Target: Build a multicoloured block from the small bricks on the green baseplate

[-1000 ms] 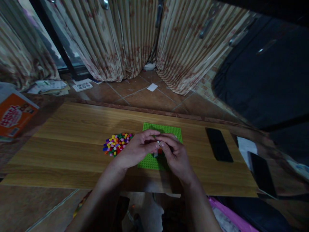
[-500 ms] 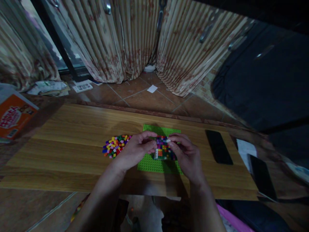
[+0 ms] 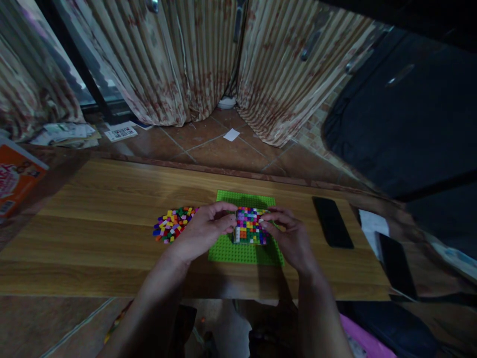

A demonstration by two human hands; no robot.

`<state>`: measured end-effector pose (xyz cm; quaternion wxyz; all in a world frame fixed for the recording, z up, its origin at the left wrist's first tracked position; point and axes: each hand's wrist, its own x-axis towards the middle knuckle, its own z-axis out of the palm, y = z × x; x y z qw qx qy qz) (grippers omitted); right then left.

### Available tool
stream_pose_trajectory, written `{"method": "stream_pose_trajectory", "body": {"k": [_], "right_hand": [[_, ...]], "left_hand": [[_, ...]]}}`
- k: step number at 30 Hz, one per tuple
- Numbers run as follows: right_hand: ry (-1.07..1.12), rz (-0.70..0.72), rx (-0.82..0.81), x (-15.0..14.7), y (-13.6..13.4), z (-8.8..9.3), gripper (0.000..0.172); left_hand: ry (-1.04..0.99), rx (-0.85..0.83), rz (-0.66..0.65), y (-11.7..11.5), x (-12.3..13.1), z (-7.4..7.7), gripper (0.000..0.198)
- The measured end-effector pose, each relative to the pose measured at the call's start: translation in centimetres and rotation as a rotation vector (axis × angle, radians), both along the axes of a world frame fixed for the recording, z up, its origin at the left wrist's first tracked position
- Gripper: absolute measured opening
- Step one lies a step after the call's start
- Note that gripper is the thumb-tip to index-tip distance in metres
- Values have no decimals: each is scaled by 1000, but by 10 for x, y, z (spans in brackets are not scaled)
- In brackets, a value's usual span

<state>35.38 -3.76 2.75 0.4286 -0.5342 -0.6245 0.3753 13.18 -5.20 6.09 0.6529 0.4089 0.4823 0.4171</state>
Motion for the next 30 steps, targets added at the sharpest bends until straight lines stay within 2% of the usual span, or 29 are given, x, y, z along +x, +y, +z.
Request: {"method": "stream_pose_trajectory", "body": {"k": [9, 18, 30], "right_hand": [[72, -6, -33, -8, 5, -6, 13], [346, -90, -271, -15, 5, -3, 34], [356, -84, -278, -16, 7, -6, 31]], "left_hand": [[42, -7, 7, 1, -1, 3, 27], [87, 40, -12, 1, -3, -4, 28], [99, 73, -27, 1, -1, -7, 28]]}}
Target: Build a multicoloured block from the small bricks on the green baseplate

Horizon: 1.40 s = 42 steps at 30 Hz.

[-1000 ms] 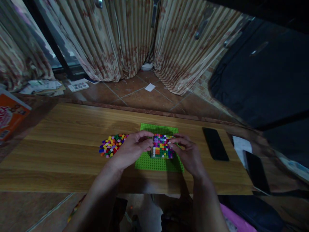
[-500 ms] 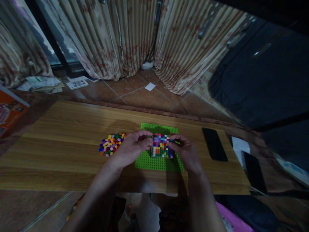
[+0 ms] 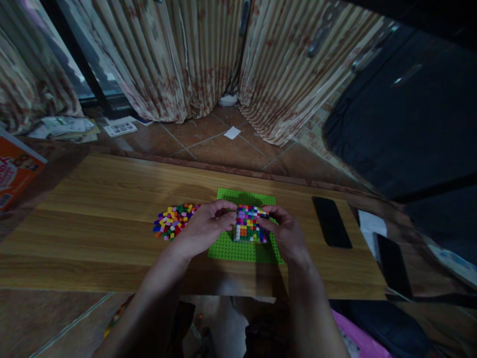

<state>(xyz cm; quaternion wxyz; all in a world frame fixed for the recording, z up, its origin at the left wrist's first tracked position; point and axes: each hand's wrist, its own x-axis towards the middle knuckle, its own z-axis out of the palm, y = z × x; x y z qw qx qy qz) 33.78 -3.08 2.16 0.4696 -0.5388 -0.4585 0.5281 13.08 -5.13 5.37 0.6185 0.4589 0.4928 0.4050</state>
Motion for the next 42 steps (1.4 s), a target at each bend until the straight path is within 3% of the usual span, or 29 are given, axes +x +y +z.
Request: {"method": "stream_pose_trajectory", "body": {"k": [10, 14, 17, 21, 23, 28, 30, 35, 42], "right_hand": [[37, 6, -11, -1, 1, -2, 33], [55, 33, -7, 5, 1, 5, 34], [144, -114, 108, 10, 2, 16, 27], [201, -308, 250, -6, -4, 28, 13], [143, -245, 287, -27, -14, 32, 8], [54, 305, 265, -86, -48, 35, 6], [-40, 439, 267, -100, -54, 30, 6], [-419, 455, 327, -113, -52, 12, 15], [-602, 429, 333, -119, -50, -4, 14]], "left_hand": [[-4, -15, 7, 0, 1, -1, 26], [-10, -19, 49, 1, -2, 4, 27], [-49, -5, 169, 2, -4, 9, 26], [-150, 75, 473, 4, -10, 17, 20], [-224, 90, 605, 5, -17, 19, 17], [-390, 95, 725, 5, -42, 20, 15], [-411, 91, 746, 4, -50, 20, 16], [-458, 79, 761, 2, -57, 19, 19], [-502, 57, 733, 2, -56, 17, 13]]}}
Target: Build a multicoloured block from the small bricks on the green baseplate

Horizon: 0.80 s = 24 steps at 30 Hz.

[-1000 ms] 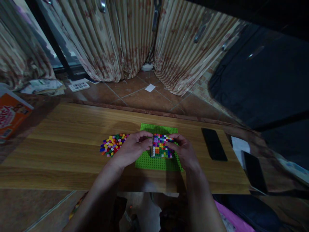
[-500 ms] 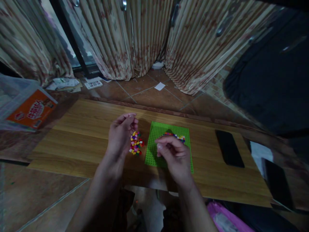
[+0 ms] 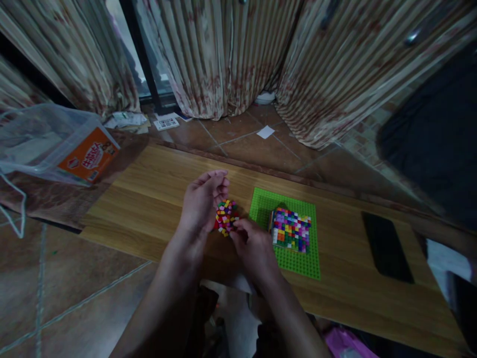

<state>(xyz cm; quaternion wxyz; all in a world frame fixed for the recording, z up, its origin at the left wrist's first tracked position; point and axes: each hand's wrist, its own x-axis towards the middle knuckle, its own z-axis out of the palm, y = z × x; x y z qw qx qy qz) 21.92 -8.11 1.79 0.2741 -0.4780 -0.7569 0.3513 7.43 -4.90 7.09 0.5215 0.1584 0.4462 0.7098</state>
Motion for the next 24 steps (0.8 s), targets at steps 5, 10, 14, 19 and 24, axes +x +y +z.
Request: {"method": "stream_pose_trajectory", "body": {"k": [5, 10, 14, 19, 24], "right_hand": [[-51, -2, 71, -5, 1, -5, 16], [-123, 9, 122, -12, 2, -8, 18], [-208, 7, 145, -21, 5, -9, 16], [-264, 7, 169, -27, 8, -11, 11], [-50, -56, 151, -21, 11, -5, 10]], "left_hand": [[-15, -3, -5, 0, -1, -1, 12], [-12, -20, -4, 0, 1, 2, 11], [-10, -23, -23, 0, 2, 3, 10], [-5, -32, -33, -1, 2, 3, 10], [7, -57, -12, -1, 1, 3, 9]]}}
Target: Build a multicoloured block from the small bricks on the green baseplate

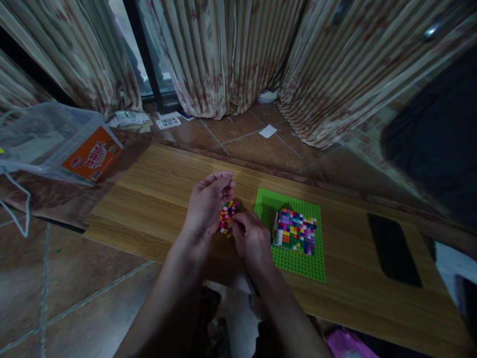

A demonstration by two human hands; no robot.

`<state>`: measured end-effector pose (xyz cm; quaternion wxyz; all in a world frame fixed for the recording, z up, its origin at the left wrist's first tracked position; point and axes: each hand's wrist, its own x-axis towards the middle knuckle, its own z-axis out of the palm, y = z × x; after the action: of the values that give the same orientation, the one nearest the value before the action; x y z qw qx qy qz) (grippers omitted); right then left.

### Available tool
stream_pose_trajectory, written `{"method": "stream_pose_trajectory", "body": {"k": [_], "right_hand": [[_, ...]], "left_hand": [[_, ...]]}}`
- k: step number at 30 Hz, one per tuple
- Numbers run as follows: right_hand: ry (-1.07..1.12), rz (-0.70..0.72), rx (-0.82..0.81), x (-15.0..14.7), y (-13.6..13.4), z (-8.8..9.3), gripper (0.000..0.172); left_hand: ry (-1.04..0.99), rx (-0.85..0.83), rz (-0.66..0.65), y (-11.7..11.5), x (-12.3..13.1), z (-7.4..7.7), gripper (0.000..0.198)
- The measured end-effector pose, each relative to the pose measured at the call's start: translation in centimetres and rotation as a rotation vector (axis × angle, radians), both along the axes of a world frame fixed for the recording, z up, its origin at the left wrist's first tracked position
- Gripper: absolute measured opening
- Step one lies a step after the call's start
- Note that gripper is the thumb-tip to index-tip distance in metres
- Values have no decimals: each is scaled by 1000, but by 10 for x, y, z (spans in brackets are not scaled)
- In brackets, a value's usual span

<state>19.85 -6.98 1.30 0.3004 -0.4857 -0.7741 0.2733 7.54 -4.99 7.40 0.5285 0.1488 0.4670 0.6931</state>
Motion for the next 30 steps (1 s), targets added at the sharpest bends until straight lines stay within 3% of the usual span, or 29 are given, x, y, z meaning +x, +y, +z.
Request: {"method": "stream_pose_trajectory", "body": {"k": [5, 10, 13, 17, 22, 25, 30], "right_hand": [[378, -142, 9, 11, 5, 11, 9], [515, -117, 59, 11, 8, 18, 11], [483, -94, 130, 10, 9, 23, 14], [408, -162, 139, 13, 5, 28, 13], [50, 64, -66, 20, -11, 22, 6], [-100, 145, -79, 21, -17, 13, 16], [-249, 114, -83, 13, -18, 4, 28]], "left_hand": [[-53, -122, 17, 1, 7, -5, 8], [-326, -222, -200, -1, 31, -4, 19], [-412, -219, -201, 0, 36, -2, 18], [-391, -158, -7, 3, 22, -2, 15], [-292, -111, 153, 4, -3, -6, 4], [-281, -105, 133, 4, -8, -7, 3], [-281, -83, 95, 3, -6, -7, 8]]}}
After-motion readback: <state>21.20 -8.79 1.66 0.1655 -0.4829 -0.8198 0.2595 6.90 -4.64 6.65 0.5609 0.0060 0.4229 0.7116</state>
